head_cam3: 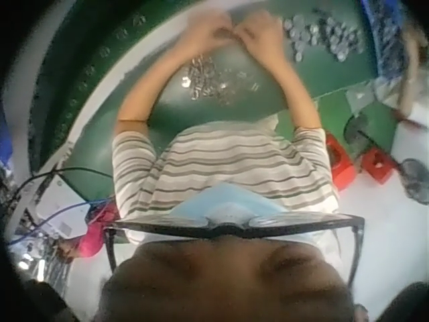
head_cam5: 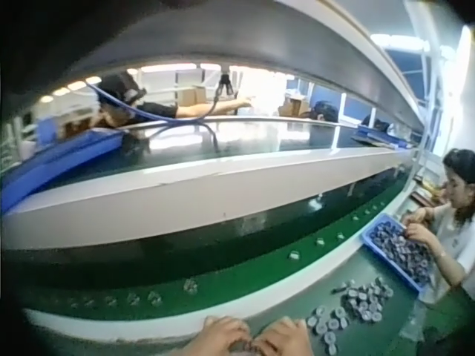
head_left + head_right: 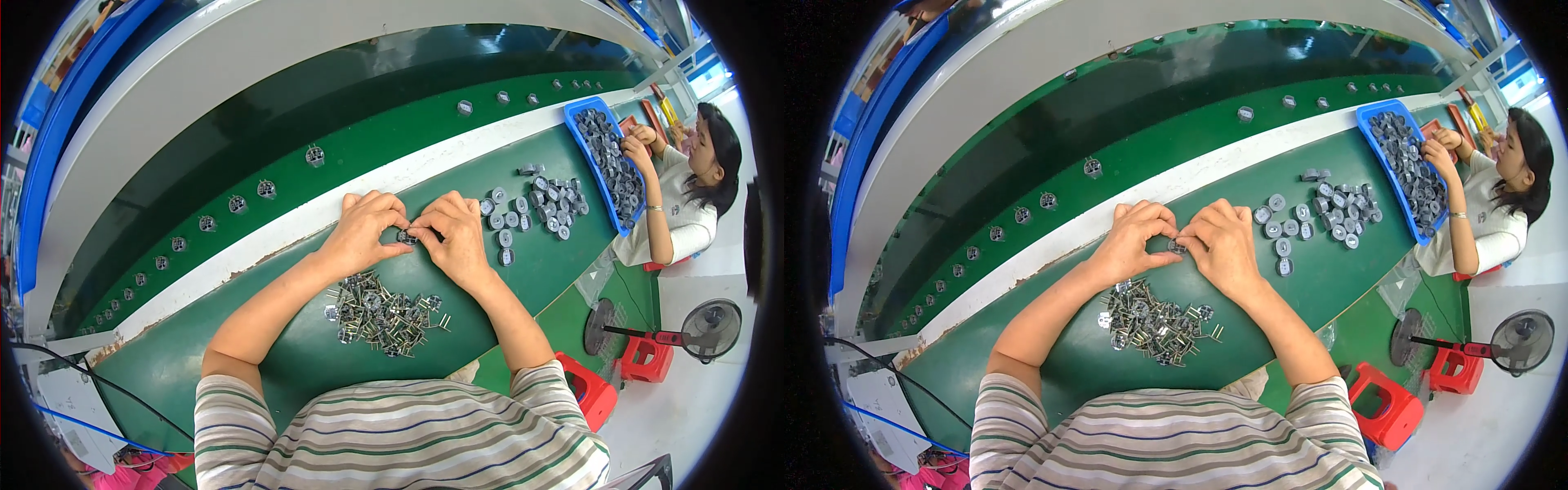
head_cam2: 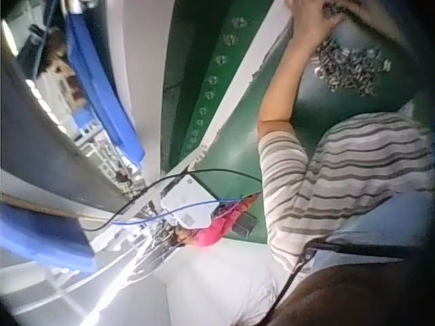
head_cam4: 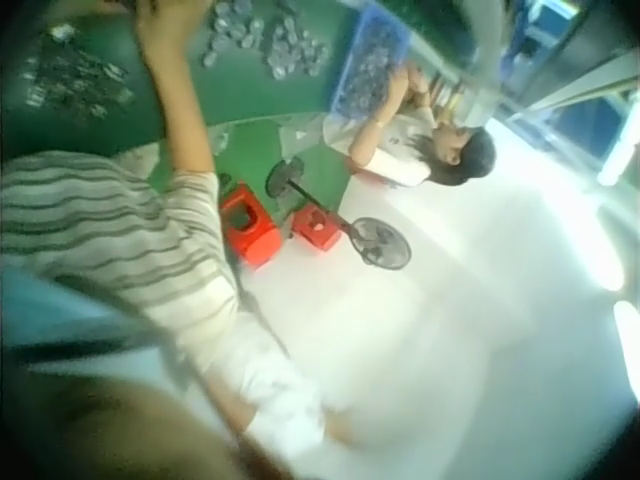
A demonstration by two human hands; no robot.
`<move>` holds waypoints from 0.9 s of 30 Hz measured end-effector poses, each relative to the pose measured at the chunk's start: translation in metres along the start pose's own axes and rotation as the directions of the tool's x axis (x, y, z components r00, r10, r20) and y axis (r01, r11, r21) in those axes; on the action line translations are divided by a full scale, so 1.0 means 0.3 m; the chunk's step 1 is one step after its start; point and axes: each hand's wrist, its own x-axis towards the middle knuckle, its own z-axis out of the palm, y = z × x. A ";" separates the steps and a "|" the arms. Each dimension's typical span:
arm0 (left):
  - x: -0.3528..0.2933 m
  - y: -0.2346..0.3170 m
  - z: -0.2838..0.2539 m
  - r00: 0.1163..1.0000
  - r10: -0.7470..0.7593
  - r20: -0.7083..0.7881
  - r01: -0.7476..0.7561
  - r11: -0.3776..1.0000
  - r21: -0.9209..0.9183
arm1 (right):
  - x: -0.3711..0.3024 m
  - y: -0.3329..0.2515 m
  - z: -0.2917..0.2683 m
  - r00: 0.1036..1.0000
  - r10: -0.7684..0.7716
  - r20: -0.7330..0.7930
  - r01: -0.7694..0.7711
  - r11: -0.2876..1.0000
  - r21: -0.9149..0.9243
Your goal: The person assembles small metal pins into circular housings by hand, taking the pins from a plastic bin and inserting them into the housings.
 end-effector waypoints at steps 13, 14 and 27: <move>0.011 0.010 -0.027 1.000 -0.003 -0.017 0.003 1.000 0.015 | -0.038 -0.035 -0.041 0.996 -0.071 -0.062 0.057 0.978 -0.200; 0.015 -0.005 -0.039 1.000 0.002 -0.013 -0.002 1.000 0.017 | -0.041 -0.031 -0.056 0.994 -0.061 -0.096 0.032 0.961 -0.275; 0.275 -0.115 -0.125 0.918 -0.097 -0.383 0.324 0.741 0.588 | -0.206 0.010 -0.117 0.985 0.159 -0.063 -0.163 0.986 -0.048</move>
